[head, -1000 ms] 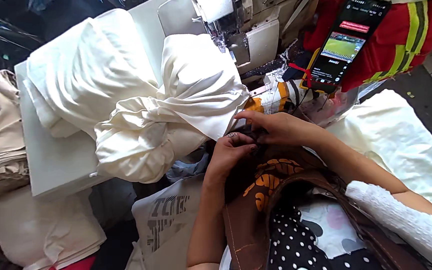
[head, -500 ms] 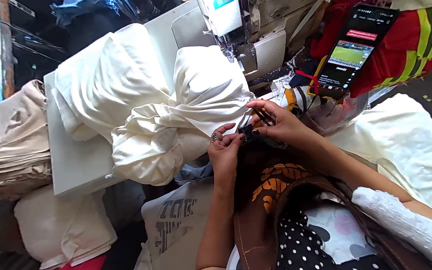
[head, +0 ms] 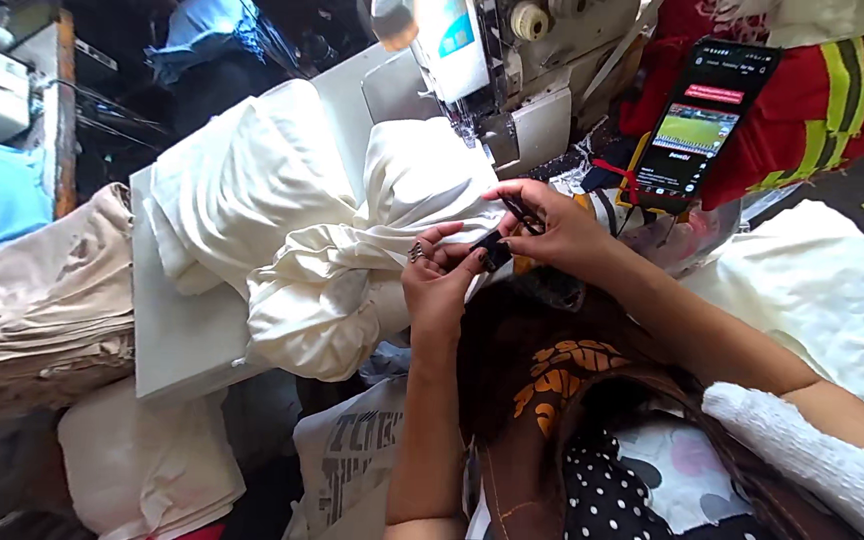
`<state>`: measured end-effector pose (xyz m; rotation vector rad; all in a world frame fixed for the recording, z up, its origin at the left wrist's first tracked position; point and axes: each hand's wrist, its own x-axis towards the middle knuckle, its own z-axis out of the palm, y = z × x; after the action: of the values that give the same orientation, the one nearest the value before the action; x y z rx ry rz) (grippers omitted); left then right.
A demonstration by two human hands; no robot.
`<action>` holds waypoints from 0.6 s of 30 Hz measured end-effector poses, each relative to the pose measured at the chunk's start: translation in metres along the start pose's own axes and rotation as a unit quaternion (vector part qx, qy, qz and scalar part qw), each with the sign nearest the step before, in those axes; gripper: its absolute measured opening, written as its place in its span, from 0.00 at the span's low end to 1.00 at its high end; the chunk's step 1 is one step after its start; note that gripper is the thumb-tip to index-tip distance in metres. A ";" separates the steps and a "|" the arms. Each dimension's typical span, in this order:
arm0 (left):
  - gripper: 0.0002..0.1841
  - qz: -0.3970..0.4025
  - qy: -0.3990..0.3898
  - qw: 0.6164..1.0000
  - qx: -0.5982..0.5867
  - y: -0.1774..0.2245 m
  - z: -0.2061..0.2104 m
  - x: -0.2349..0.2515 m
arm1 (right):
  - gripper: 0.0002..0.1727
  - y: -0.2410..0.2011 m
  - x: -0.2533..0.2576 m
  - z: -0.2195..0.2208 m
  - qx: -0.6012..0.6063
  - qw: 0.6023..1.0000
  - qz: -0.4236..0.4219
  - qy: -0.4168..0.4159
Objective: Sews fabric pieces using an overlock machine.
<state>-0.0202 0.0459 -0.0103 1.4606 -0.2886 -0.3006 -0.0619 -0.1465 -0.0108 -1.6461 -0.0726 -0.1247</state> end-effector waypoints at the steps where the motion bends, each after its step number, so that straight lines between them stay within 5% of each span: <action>1: 0.28 0.014 0.001 1.000 -0.010 0.005 0.001 0.007 | 0.33 -0.005 0.006 0.000 0.011 1.000 -0.008 0.018; 8: 0.29 -0.006 0.028 0.997 -0.073 0.009 0.008 0.034 | 0.34 -0.009 0.023 0.002 0.094 0.991 0.065 0.071; 18: 0.27 -0.031 0.038 0.996 -0.070 0.003 0.010 0.037 | 0.32 -0.005 0.023 0.001 0.099 0.990 0.064 0.082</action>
<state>0.0107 0.0232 -0.0065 1.3406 -0.1572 -0.3084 -0.0401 -0.1457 -0.0027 -1.4330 0.1428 -0.1501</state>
